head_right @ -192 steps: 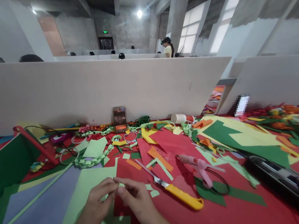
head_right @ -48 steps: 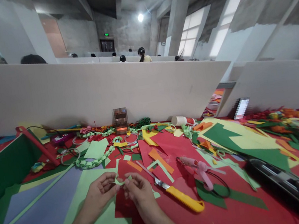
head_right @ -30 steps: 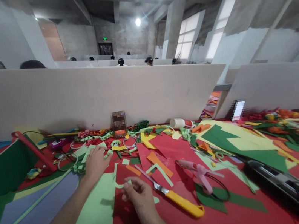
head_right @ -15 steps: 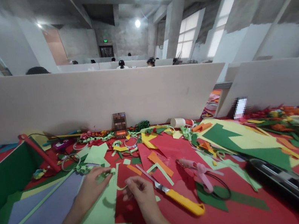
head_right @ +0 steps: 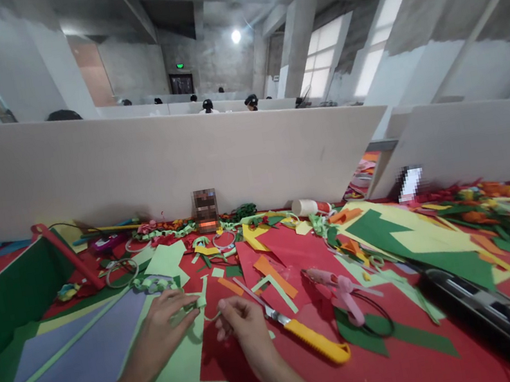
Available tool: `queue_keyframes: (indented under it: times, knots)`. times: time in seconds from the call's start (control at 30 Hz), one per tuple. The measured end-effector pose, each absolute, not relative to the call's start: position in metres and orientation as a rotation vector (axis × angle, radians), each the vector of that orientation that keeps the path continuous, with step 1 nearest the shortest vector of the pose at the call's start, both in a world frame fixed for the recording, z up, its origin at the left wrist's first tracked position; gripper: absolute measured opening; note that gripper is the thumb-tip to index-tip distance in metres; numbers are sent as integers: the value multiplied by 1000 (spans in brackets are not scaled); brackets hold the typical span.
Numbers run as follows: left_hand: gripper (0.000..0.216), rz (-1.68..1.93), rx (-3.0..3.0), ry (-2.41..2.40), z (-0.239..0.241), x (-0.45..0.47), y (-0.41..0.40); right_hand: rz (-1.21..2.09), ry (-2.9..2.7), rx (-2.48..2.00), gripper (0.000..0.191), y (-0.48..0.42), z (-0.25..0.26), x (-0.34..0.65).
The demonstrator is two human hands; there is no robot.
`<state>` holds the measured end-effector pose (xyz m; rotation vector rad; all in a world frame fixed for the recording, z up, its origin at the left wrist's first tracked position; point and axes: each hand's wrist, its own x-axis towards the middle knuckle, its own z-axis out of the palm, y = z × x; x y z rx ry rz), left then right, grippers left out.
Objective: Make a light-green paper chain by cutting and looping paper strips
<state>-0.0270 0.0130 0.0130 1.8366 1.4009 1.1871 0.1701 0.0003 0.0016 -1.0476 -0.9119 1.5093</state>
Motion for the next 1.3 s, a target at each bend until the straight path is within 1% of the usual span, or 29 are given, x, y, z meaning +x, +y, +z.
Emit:
queue_keyframes:
  times: [0.13,0.27,0.4,0.57,0.8,0.93,1.0,1.07,1.13,1.3]
  knots:
    - [21,1211,1843,1371,14,-25,11,1479,-896,-1036,46,0,4,171]
    - [19,1215,1856,1378,16,-22,8,1379,-949,-1018,44,-1,7,170]
    - [11,1201,1823,1353,14,-18,8,1298,-1099,-1003,40,-3,10,168]
    - [27,1215,1569,1275,11,-19,12,1262,-1278,-998,31,-10,12,170]
    - [28,1120,1280,994,9,-27,12,1234,-1404,-920,22,-13,17,172]
    - [28,1121,1158,906,9,-26,10,1308,-1346,-882,21,-9,13,173]
    - [33,1111,1147,920,9,-23,8,1335,-1271,-881,22,-7,8,172]
    - [40,1089,1156,957,11,-21,7,1329,-1174,-876,27,-4,2,170]
    - [39,1063,1179,994,12,-18,6,1301,-1115,-884,29,-4,-1,169]
    - [29,1082,1204,1006,14,-11,4,1190,-1242,-984,22,-11,2,166]
